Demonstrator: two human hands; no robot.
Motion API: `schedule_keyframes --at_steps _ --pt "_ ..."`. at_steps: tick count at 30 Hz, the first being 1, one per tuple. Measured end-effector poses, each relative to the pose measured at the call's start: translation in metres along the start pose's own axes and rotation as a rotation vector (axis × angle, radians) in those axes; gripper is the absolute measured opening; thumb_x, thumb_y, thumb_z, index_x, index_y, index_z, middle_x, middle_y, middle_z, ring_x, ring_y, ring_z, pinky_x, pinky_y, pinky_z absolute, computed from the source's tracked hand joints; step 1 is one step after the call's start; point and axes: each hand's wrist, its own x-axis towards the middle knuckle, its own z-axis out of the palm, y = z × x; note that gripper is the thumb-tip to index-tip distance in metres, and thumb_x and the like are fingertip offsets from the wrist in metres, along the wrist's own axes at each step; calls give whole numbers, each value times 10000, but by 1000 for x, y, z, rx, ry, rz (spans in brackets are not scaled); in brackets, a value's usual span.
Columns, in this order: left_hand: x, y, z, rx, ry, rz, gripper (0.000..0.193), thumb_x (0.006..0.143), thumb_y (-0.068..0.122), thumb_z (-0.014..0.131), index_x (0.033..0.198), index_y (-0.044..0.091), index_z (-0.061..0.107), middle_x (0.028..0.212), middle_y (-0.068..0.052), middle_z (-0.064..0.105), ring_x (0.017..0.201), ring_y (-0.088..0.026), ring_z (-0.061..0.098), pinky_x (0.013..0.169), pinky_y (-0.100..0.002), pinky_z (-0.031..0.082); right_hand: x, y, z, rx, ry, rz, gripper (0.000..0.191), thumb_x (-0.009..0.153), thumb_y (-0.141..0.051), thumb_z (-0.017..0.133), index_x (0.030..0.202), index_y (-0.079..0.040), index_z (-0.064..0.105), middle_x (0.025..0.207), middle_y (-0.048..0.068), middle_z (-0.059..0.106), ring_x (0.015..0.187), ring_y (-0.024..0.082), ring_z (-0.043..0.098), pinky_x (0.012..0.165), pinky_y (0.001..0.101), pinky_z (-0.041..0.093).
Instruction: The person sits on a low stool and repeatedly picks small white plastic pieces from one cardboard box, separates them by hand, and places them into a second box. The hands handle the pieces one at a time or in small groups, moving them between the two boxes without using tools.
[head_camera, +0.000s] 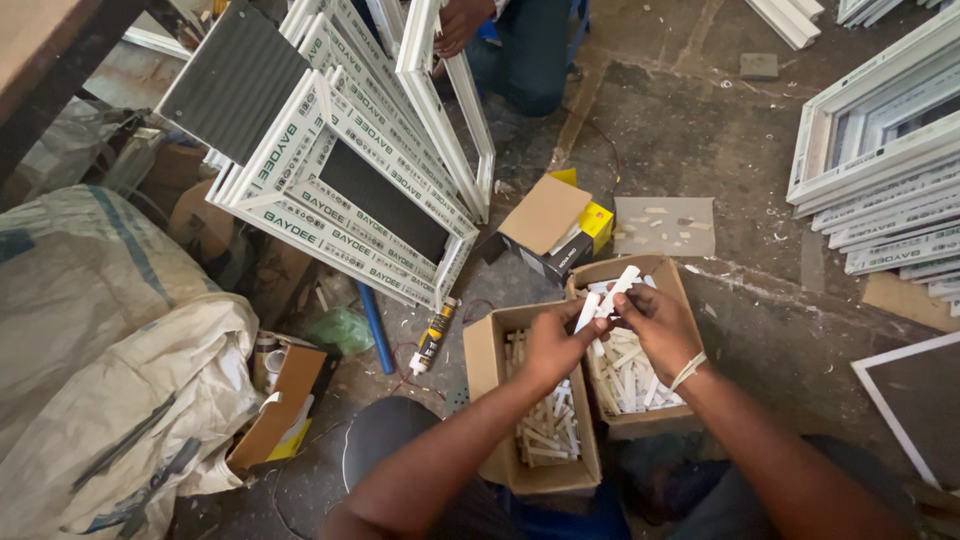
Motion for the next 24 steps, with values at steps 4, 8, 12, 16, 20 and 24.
schedule_keyframes --at_steps 4,8,12,16,20,24 --pt "1 -3 -1 -19 19 -11 269 952 158 722 1161 -12 733 872 -37 751 800 -79 666 752 -272 546 6 21 1 -37 93 -19 284 1005 -159 624 1174 68 636 1055 117 741 948 182 721 856 327 595" --pt "3 -8 -1 62 63 -14 233 958 161 714 1099 -21 747 848 -52 767 769 -84 684 721 -276 555 9 42 3 -33 131 -81 242 1015 -121 622 1174 62 621 1059 122 734 950 182 721 852 325 590" --pt "3 -10 3 111 161 6 236 910 137 739 1094 -11 737 834 -57 775 748 -98 716 704 -294 574 9 53 5 -98 157 -173 250 1001 -93 629 1199 59 631 1068 126 725 963 181 704 852 321 577" --pt "-1 -9 10 135 226 77 264 870 135 762 1095 1 729 893 -104 783 801 -160 768 735 -329 596 7 51 3 -181 187 -210 240 1016 -105 633 1183 64 663 1047 124 741 927 178 714 832 313 582" --pt "-2 -8 12 383 305 133 328 825 181 842 1087 10 743 913 -199 753 838 -308 760 741 -396 586 5 38 -2 -214 153 -159 270 1013 -111 640 1204 80 653 1060 134 746 929 178 718 824 308 577" --pt "0 -9 10 357 339 211 382 787 204 841 1110 29 735 987 -200 749 910 -346 762 792 -408 590 2 29 0 -37 197 20 322 989 -110 659 1208 122 614 1039 167 729 889 242 724 765 354 615"
